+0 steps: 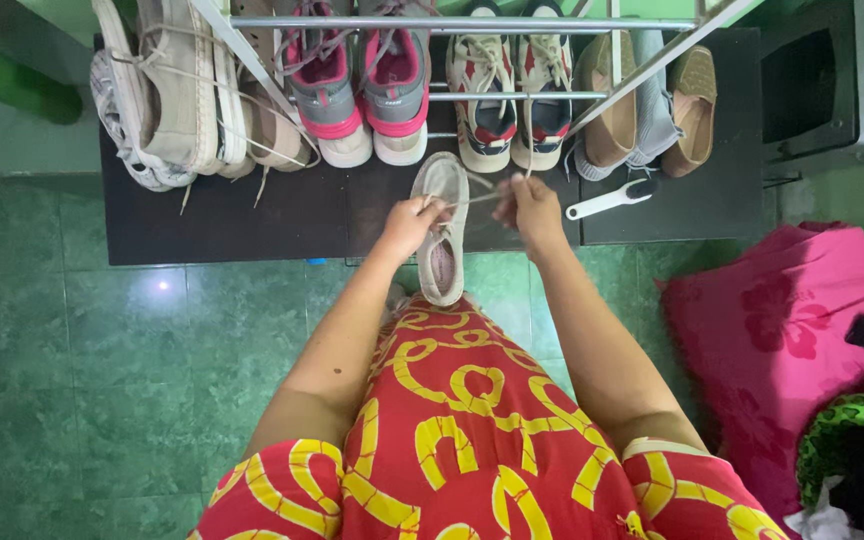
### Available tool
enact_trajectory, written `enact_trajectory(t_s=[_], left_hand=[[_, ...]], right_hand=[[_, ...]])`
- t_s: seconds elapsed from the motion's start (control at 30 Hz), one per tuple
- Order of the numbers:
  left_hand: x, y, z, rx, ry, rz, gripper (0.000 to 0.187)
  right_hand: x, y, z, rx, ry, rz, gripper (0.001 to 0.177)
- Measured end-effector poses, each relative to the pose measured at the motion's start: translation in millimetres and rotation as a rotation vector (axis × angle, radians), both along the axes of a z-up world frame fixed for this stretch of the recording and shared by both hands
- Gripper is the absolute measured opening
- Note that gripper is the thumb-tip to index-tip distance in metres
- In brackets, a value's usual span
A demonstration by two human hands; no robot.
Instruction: The person cleans shoes by hand using a brush, picking up a grey sneaker and a white loafer from a rack, tying their laces, brushing their soles and sides, and returning them to the shelf.
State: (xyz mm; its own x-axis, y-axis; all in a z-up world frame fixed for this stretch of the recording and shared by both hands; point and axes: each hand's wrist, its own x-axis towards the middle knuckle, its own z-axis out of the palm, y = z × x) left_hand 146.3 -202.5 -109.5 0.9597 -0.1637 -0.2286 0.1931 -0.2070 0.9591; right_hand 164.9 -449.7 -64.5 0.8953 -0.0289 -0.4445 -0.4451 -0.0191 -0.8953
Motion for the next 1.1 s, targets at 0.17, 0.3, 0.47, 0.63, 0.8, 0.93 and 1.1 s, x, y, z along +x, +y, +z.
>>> enact_trajectory(t_s=[0.17,0.3,0.47,0.63,0.8,0.93,1.1], left_hand=[[-6,8,8,-0.004,0.055,0.05,0.016],[-8,8,38,0.244,-0.216,-0.064,0.016],[-14,2,67,0.445,-0.527,-0.22,0.026],[-28,-2,75,0.508,-0.631,-0.171,0.025],[-27,-12,71,0.469,-0.658,-0.053,0.026],[-26,-15,55,0.377,-0.398,0.098,0.018],[-24,-8,26,0.277,-0.243,0.213,0.014]], right_hand=[[-38,-13,-33,-0.705,0.035,0.497,0.046],[-45,9,-8,-0.927,-0.166,0.489,0.049],[-19,44,-6,-0.643,-0.457,0.395,0.03],[-6,51,-21,-0.432,-0.084,0.638,0.032],[-11,46,-36,-0.118,0.107,0.627,0.025],[-10,44,-37,-0.349,-0.155,0.48,0.019],[-5,48,-23,-0.025,-0.149,0.232,0.017]])
